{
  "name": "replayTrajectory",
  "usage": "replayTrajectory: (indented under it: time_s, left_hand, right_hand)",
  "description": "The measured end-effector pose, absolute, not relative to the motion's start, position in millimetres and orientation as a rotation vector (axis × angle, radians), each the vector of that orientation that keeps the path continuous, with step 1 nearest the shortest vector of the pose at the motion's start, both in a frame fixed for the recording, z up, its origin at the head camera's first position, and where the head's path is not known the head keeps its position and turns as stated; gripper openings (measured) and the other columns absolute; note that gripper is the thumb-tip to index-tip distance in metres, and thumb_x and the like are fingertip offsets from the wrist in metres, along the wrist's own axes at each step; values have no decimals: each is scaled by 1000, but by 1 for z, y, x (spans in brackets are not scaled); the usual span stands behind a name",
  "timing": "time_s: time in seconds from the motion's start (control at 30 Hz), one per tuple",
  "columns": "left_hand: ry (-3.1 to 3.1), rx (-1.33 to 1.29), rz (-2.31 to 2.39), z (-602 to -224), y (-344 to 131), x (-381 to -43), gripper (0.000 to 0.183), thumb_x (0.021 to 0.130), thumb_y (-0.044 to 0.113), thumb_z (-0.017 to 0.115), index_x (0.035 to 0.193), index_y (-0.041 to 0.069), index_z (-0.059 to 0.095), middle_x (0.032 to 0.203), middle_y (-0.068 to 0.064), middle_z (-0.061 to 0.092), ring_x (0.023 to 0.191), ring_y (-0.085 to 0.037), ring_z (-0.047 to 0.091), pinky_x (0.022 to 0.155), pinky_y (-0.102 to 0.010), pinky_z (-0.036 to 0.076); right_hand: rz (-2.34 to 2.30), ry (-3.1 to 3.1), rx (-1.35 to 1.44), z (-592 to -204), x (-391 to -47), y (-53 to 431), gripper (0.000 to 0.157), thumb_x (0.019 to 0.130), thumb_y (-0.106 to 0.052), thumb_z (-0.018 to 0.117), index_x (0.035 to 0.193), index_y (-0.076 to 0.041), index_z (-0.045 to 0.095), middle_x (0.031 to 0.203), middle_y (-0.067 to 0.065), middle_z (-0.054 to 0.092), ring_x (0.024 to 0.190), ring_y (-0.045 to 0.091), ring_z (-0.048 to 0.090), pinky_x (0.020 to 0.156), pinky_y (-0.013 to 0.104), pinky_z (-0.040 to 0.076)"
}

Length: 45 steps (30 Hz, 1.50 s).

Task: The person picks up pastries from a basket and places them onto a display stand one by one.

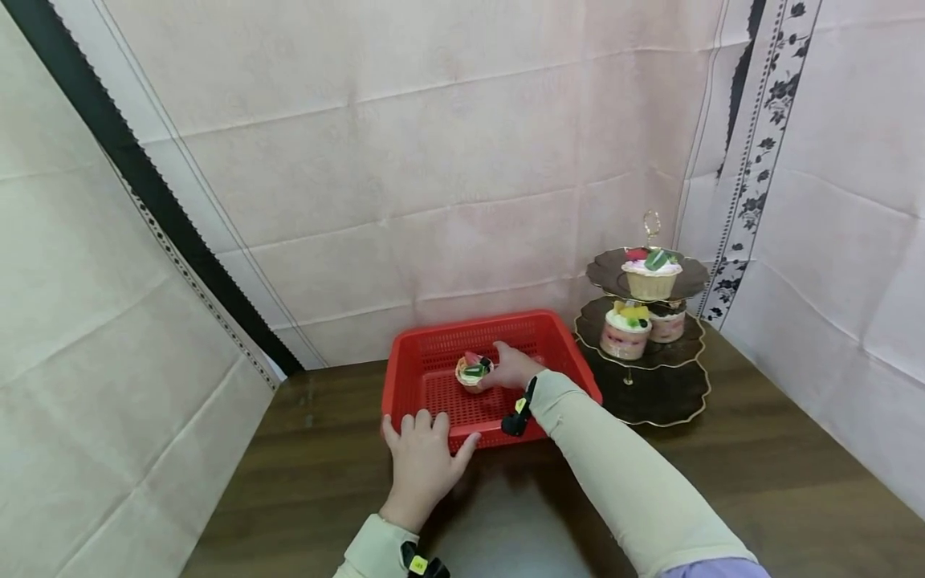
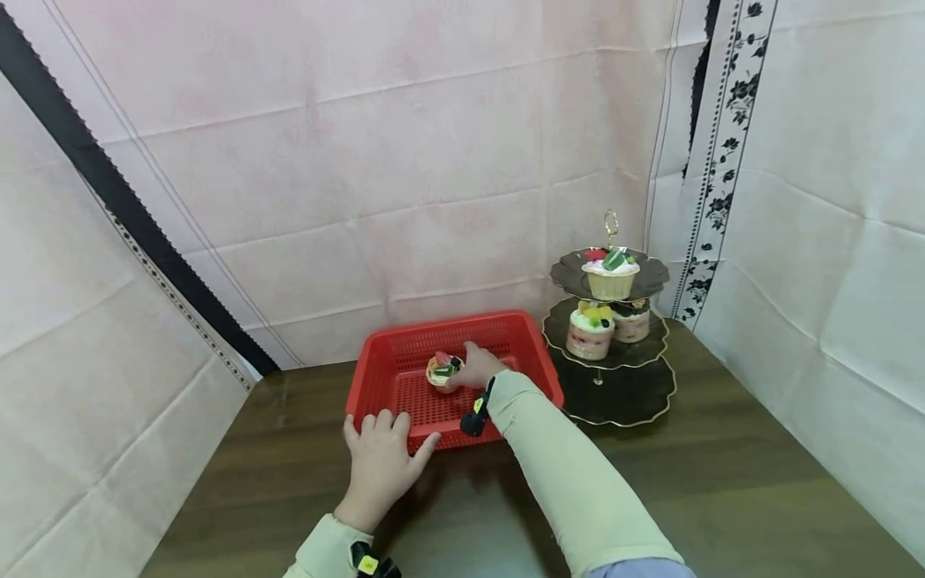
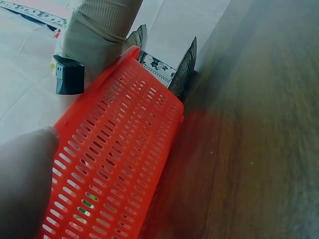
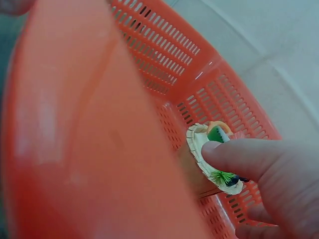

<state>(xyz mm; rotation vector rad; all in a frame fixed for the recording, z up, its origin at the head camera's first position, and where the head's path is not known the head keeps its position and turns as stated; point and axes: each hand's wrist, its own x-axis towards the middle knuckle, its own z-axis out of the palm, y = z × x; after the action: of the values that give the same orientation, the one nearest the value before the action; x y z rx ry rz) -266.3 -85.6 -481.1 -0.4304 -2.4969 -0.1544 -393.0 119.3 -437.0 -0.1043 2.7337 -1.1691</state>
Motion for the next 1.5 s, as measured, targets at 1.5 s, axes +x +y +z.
replayTrajectory:
  time_s: [1.5]
  left_hand:
    - [-2490,-413,-108,-481,-84,-263,61,89,70,55,103,13,70,98,-11,63,96,-35,56,102,-78,23]
  right_hand:
    - [-993,2686,-238,-439,-411,107,52,73,-19,89,112,-9,56,98,7,62,87,22,59,76,32,49]
